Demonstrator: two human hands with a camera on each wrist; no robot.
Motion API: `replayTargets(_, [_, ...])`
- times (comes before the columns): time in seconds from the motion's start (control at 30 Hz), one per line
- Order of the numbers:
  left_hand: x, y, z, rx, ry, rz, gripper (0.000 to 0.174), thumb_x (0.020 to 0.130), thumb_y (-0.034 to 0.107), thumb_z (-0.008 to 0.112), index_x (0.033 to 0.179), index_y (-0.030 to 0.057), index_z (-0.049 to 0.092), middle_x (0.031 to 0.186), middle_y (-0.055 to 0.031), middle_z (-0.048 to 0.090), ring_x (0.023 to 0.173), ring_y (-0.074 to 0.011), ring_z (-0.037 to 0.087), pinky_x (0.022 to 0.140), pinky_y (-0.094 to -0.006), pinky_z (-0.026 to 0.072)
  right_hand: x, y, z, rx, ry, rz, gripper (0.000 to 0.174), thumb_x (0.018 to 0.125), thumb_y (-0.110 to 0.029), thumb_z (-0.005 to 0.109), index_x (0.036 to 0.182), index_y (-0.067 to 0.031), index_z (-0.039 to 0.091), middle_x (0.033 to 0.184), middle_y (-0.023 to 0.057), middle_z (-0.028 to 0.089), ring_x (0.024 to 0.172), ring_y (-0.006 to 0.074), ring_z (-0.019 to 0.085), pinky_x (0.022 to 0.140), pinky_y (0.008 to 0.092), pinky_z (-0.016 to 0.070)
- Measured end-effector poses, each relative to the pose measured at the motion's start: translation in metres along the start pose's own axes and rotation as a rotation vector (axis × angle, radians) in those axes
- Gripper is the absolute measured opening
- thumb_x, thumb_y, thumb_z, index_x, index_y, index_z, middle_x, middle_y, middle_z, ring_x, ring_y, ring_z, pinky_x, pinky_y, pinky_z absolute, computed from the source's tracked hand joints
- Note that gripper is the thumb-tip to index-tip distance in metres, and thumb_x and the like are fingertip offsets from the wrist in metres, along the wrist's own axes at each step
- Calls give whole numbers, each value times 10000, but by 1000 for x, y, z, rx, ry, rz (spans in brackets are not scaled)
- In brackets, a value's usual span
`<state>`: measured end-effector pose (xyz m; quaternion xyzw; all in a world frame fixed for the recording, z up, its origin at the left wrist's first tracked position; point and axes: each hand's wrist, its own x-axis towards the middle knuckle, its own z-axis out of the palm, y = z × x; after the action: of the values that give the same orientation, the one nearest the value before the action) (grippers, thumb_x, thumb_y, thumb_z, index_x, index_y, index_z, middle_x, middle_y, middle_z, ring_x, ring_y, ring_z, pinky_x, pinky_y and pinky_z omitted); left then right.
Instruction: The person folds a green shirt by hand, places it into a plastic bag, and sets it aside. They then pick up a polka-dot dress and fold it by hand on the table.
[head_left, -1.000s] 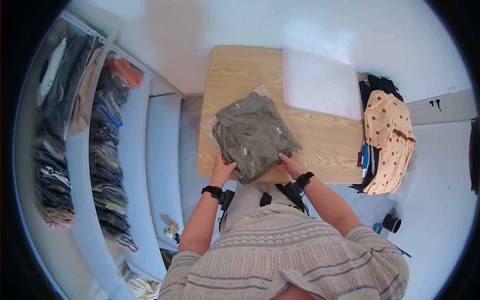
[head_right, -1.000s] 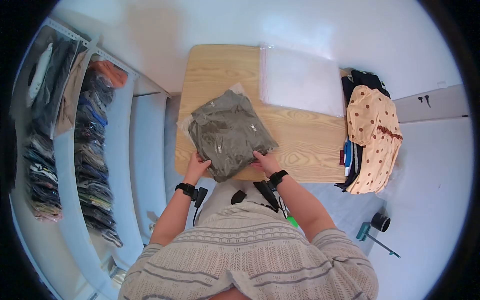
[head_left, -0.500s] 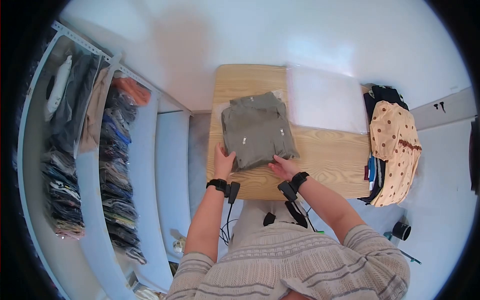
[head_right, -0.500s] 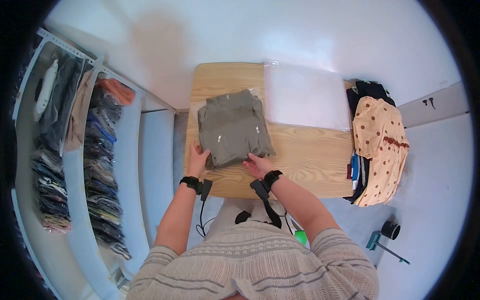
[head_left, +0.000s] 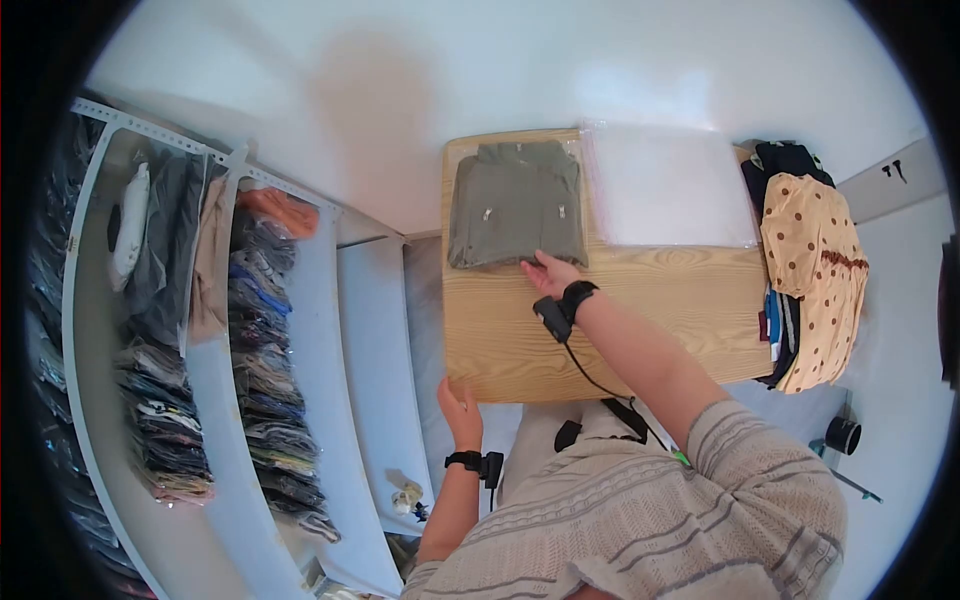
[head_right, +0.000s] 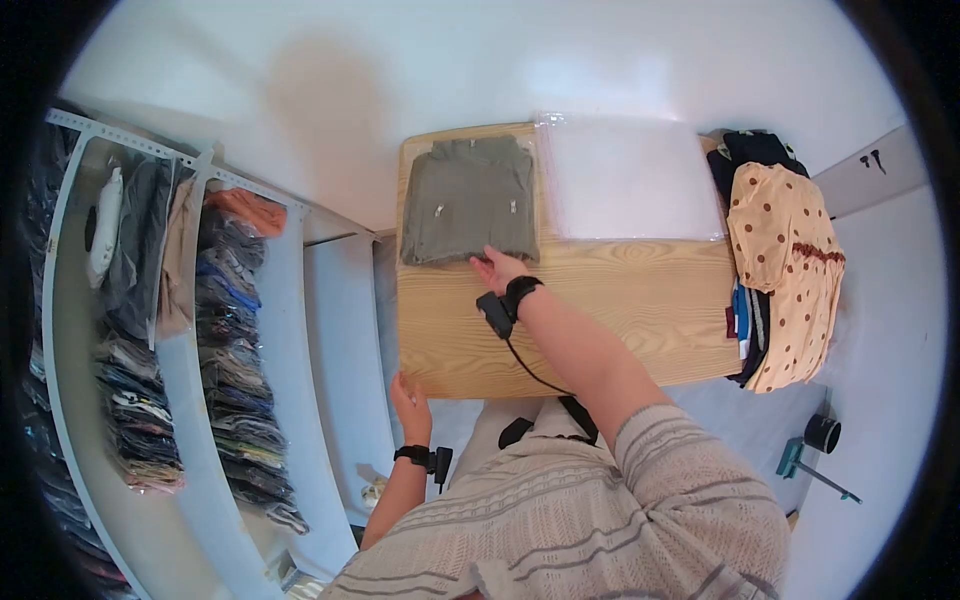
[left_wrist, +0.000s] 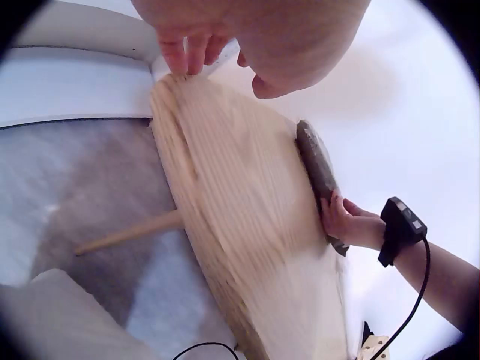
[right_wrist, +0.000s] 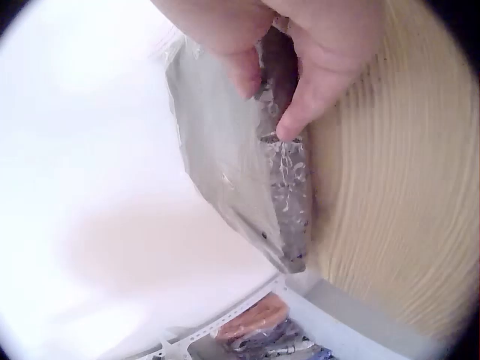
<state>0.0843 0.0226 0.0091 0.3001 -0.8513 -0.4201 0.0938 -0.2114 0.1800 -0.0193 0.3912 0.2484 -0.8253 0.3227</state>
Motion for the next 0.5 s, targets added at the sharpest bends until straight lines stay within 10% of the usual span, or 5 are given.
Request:
replayTargets(0.17, [-2,6,-3,-97,5,-66,419,870,57,507,1263,-39,397,1280,-230,424,1220,-369,379,1044,-425,291,-17,-25,5,-163,-124,-26,341,903,-77,565,1174,71,419,1132,174,534,944,248,611,867,278,529])
replayTargets(0.3, [7,22,5,99,-79,251,348,862,57,506,1201,-21,475,1184,-206,498,1139,-362,441,999,-422,332,-58,-51,-29,-937,-64,-126,323,899,-194,568,1140,20,543,1006,120,628,891,189,626,780,300,518])
replayTargets(0.5, [17,32,50,89,-345,302,173,858,86,528,1002,2,574,930,-170,585,893,-335,557,794,-412,442,-191,-123,-110,-1153,38,-473,265,881,-186,583,1073,-5,602,924,64,648,804,132,625,730,249,503])
